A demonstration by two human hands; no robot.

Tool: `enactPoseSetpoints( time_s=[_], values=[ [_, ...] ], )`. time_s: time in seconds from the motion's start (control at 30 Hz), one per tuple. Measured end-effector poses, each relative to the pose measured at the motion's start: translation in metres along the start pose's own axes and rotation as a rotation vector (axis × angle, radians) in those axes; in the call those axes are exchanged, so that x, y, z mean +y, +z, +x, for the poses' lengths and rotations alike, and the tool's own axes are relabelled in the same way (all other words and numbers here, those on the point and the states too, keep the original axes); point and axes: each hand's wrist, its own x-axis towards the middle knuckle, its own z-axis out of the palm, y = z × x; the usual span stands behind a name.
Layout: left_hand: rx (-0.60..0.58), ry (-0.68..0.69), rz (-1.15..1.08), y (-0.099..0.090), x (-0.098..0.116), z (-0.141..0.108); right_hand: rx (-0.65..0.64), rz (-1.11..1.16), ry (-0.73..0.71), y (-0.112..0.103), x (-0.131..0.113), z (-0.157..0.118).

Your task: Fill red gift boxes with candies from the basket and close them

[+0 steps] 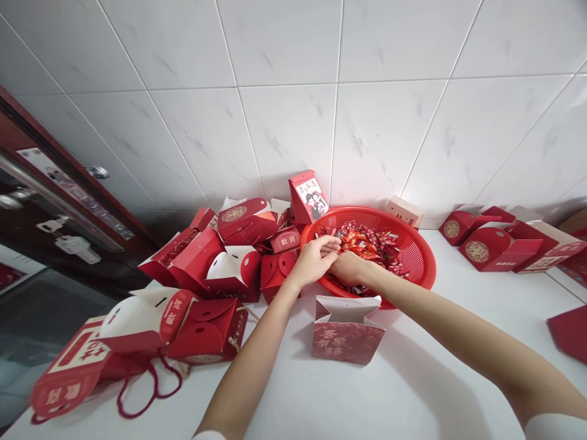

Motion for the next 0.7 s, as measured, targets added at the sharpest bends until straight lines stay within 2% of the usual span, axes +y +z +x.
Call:
enactPoseSetpoints(
  time_s=[0.27, 0.5, 0.57, 0.7],
  values=[
    [-0.002, 0.000, -0.053, -0.002, 0.002, 0.000, 0.040, 0.175, 0.018, 0.004, 0.004, 0.000],
    [0.095, -0.042, -0.269, -0.007, 0.004, 0.001, 0.152, 0.447, 0.041, -0.019, 0.023, -0.024],
    [0.099, -0.064, -0.313, -0.008, 0.005, 0.001, 0.273, 0.657, 0.062, -0.023, 0.027, -0.036],
    [0.061, -0.068, -0.342, -0.006, 0.009, -0.001, 0.559, 1.306, 0.102, -0.022, 0.024, -0.057]
  ],
)
